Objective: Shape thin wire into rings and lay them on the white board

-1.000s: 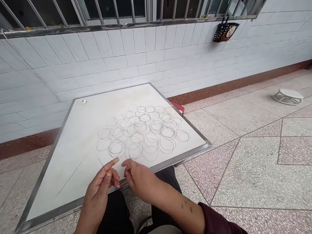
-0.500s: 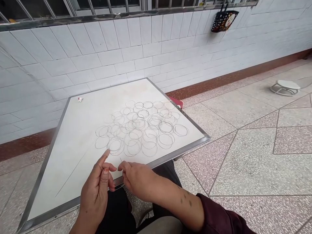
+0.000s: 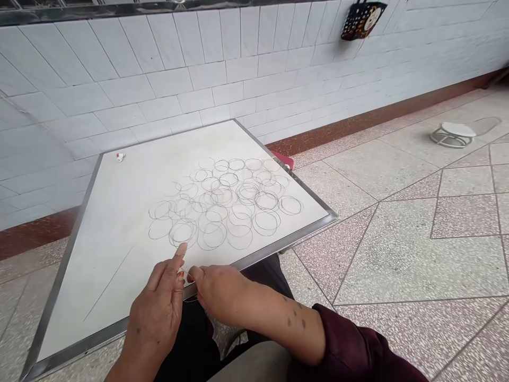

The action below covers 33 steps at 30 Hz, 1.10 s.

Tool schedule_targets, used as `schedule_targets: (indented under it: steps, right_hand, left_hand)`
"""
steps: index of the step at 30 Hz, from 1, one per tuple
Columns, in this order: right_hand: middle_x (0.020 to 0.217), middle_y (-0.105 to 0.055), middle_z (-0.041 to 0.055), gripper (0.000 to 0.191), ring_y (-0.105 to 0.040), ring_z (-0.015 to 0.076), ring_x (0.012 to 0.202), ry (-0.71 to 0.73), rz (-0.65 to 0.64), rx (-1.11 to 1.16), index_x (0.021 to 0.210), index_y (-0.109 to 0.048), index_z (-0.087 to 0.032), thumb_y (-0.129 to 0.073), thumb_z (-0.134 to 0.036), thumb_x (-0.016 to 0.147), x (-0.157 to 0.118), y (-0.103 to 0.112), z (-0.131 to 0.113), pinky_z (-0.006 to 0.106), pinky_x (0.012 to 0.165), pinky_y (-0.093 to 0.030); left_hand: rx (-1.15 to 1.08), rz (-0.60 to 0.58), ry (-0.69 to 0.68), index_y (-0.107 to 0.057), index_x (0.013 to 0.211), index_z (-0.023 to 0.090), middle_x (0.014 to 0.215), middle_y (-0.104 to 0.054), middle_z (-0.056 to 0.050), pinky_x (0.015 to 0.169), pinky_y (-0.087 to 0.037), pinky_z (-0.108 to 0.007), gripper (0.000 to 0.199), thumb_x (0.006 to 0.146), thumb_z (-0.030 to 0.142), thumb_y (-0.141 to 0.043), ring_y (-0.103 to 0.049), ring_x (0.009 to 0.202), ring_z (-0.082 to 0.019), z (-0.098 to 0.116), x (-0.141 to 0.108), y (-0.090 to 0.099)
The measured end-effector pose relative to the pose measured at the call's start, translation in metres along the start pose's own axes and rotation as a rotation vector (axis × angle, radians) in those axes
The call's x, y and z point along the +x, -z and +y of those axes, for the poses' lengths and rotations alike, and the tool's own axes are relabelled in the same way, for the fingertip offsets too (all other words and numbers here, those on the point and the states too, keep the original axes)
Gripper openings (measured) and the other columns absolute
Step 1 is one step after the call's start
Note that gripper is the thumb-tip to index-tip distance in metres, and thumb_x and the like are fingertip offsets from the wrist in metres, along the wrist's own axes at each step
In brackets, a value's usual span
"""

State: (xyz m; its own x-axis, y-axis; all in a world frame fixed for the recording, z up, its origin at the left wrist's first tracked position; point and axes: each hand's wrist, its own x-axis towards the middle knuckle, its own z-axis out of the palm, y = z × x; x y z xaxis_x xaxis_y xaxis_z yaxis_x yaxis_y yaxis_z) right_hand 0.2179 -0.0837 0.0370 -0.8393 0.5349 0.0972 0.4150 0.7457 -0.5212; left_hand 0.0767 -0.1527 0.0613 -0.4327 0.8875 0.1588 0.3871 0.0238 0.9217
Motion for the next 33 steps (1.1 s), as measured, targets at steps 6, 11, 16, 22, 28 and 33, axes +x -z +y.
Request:
schedule_targets:
  steps: [6, 11, 16, 22, 28, 33]
  right_hand:
    - [0.088, -0.071, 0.0111, 0.024, -0.063, 0.0229, 0.069, 0.005, -0.010, -0.037, 0.106, -0.061, -0.014, -0.056, -0.005, 0.085, 0.001, 0.002, 0.000, 0.033, 0.058, -0.045]
    - [0.091, -0.071, 0.0104, 0.019, -0.065, 0.0224, 0.074, 0.023, 0.081, -0.019, 0.110, -0.058, -0.016, -0.056, -0.012, 0.092, 0.002, 0.002, 0.001, 0.032, 0.060, -0.048]
    - [0.086, -0.066, 0.0029, 0.030, -0.061, 0.0163, 0.071, 0.090, 0.234, 0.076, 0.128, -0.046, -0.018, -0.051, -0.020, 0.098, 0.001, 0.006, 0.002, 0.027, 0.058, -0.047]
    - [0.087, -0.060, 0.0011, 0.043, -0.055, 0.0146, 0.075, 0.264, 0.309, -0.014, 0.147, -0.031, -0.023, -0.041, -0.020, 0.104, 0.002, 0.007, 0.011, 0.026, 0.063, -0.049]
    - [0.088, -0.059, 0.0013, 0.056, -0.053, 0.0146, 0.075, 0.321, 0.258, -0.043, 0.154, -0.023, -0.023, -0.041, -0.011, 0.102, 0.002, 0.008, 0.016, 0.026, 0.065, -0.051]
    - [0.085, -0.062, 0.0021, 0.041, -0.055, 0.0144, 0.073, 0.316, 0.359, -0.057, 0.145, -0.037, -0.018, -0.042, -0.018, 0.105, 0.004, 0.010, 0.012, 0.025, 0.061, -0.049]
  left_hand:
    - [0.163, -0.001, -0.197, -0.076, 0.118, 0.028, 0.102, -0.072, -0.010, 0.075, -0.050, -0.030, 0.045, 0.075, 0.020, -0.078, -0.065, 0.088, -0.026, -0.014, 0.003, 0.003]
    - [0.128, 0.043, -0.149, -0.078, 0.113, 0.026, 0.104, -0.074, -0.012, 0.095, -0.047, -0.037, 0.042, 0.072, 0.021, -0.082, -0.066, 0.097, -0.029, -0.016, 0.007, 0.008]
    - [0.412, 0.053, -0.400, -0.074, 0.115, 0.020, 0.100, -0.074, -0.010, 0.086, -0.053, -0.037, 0.030, 0.086, 0.018, -0.068, -0.067, 0.092, -0.027, -0.013, 0.009, 0.013]
    - [0.932, 0.013, -0.757, -0.062, 0.122, 0.013, 0.103, -0.071, -0.010, 0.080, -0.054, -0.035, 0.031, 0.095, 0.007, -0.049, -0.065, 0.096, -0.024, -0.013, 0.010, 0.018]
    - [0.962, -0.002, -0.780, -0.062, 0.116, 0.014, 0.095, -0.068, -0.008, 0.074, -0.050, -0.035, 0.027, 0.094, 0.007, -0.049, -0.063, 0.086, -0.023, -0.015, 0.011, 0.020]
    - [0.984, -0.021, -0.720, -0.063, 0.111, 0.014, 0.089, -0.066, -0.007, 0.071, -0.046, -0.034, 0.024, 0.095, 0.007, -0.048, -0.059, 0.080, -0.023, -0.017, 0.010, 0.018]
